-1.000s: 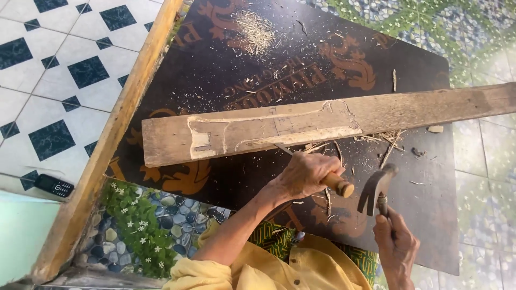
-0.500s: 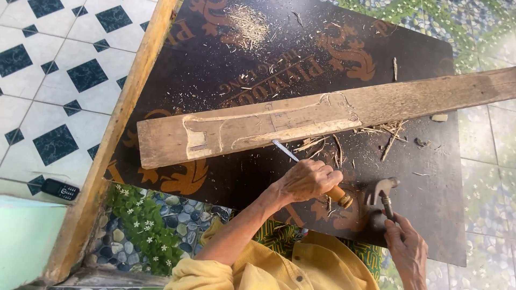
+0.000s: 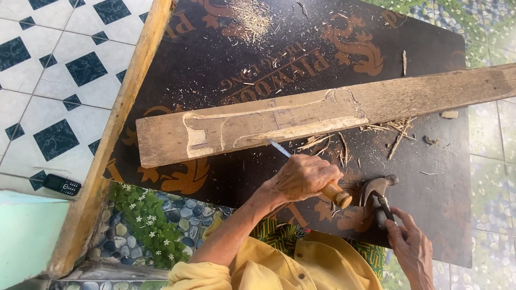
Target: Carving a shape into a wooden plank using a hammer and chisel
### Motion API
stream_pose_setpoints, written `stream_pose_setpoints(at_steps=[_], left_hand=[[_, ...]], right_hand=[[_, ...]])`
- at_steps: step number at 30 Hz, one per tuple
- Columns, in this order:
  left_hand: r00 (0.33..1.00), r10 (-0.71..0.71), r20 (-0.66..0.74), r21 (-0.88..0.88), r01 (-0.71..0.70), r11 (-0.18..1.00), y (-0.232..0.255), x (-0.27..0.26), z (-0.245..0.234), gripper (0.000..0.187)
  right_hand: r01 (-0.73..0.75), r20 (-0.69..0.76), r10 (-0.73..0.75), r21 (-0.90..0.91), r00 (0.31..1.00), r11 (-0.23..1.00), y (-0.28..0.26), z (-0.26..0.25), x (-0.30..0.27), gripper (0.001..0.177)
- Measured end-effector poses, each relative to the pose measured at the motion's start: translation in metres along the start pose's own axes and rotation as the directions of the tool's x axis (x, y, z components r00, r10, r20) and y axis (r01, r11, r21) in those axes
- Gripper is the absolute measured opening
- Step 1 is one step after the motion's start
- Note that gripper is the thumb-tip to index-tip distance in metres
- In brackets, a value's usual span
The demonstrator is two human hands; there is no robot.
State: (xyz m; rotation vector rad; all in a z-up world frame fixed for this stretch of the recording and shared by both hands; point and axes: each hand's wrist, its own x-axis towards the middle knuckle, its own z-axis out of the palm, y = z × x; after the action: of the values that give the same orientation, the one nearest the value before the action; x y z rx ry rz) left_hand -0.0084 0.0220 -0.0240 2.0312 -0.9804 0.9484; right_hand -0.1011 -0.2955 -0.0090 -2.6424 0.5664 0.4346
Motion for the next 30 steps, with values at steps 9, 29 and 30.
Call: stream_pose_setpoints(at_steps=[9, 29, 30], left_hand=[[0.644, -0.765, -0.009, 0.456, 0.684, 0.570, -0.068, -0.013, -0.136, 0.043], [0.443, -0.895, -0.057, 0.706, 0.652, 0.277, -0.081, -0.090, -0.180, 0.047], [0.431, -0.901, -0.042, 0.707, 0.650, 0.278, -0.072, -0.086, -0.182, 0.047]], right_hand=[[0.018, -0.003, -0.018, -0.041, 1.000, 0.999, 0.001, 0.000, 0.004, 0.047], [0.222, -0.143, -0.207, 0.093, 0.968, 0.971, -0.093, -0.017, 0.104, 0.036], [0.206, -0.130, -0.194, 0.089, 0.972, 0.974, -0.095, -0.016, 0.107, 0.036]])
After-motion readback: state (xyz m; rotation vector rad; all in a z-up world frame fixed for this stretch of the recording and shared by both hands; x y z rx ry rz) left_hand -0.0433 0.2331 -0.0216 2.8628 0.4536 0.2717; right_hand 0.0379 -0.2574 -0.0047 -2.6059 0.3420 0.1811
